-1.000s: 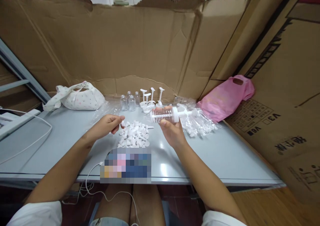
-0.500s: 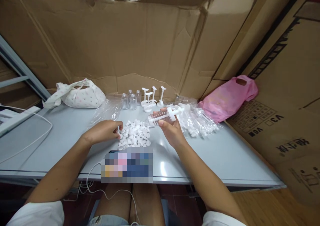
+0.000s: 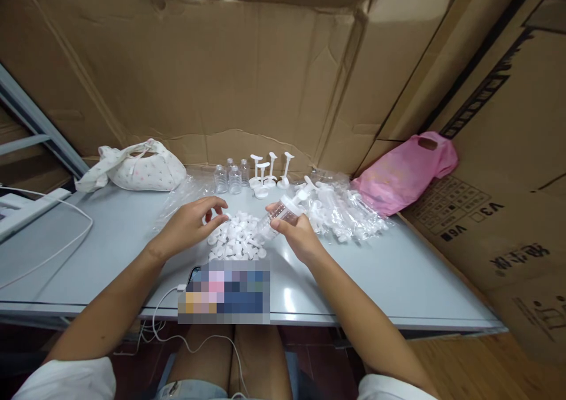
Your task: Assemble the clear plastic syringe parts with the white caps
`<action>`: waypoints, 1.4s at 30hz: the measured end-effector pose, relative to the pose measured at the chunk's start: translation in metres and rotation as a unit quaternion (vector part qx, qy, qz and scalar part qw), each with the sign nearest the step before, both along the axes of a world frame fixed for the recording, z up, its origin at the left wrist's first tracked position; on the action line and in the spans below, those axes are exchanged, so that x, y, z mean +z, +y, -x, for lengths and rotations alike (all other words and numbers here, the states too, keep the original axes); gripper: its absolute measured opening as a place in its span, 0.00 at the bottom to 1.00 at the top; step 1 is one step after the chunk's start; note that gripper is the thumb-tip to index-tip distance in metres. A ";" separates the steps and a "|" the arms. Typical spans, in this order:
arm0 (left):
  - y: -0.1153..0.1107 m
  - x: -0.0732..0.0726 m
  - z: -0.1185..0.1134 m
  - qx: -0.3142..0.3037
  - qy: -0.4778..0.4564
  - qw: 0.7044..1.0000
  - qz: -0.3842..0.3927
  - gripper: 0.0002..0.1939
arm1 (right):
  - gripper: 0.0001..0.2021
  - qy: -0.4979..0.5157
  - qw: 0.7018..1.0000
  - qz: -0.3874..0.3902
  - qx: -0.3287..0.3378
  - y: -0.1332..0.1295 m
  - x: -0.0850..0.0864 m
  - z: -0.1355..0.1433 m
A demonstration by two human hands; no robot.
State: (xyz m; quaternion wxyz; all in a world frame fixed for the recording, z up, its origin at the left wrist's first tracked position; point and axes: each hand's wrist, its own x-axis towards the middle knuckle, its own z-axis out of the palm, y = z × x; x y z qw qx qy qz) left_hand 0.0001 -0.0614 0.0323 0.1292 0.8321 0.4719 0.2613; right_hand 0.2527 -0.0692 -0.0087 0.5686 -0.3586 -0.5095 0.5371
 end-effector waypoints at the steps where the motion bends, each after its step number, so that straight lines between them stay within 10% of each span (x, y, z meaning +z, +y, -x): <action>1: -0.001 -0.002 -0.004 -0.016 -0.034 0.999 -0.003 0.15 | 0.23 -0.006 1.000 -0.001 0.016 -0.001 0.000 0.000; 6: -0.008 -0.009 -0.023 -0.149 -0.221 0.956 0.125 0.23 | 0.21 -0.051 0.980 0.005 0.190 -0.011 0.002 0.006; 14: -0.032 -0.024 -0.057 -0.271 -0.448 0.783 0.336 0.31 | 0.24 -0.003 0.891 0.045 0.451 -0.024 -0.006 0.031; 20: -0.035 -0.024 -0.064 -0.185 -0.488 0.791 0.319 0.25 | 0.17 -0.146 0.937 -0.040 0.314 -0.021 -0.004 0.027; 29: -0.018 -0.002 -0.054 -0.168 -0.464 0.845 0.208 0.26 | 0.25 -0.111 0.950 -0.032 0.292 -0.019 0.003 0.016; 37: 0.054 0.042 -0.022 -0.006 -0.504 0.862 0.060 0.20 | 0.22 -0.165 0.961 -0.021 0.220 -0.005 0.004 -0.005; 42: 0.093 0.026 -0.015 0.054 -0.391 0.910 0.125 0.12 | 0.24 -0.237 0.965 -0.032 0.112 0.003 0.002 -0.014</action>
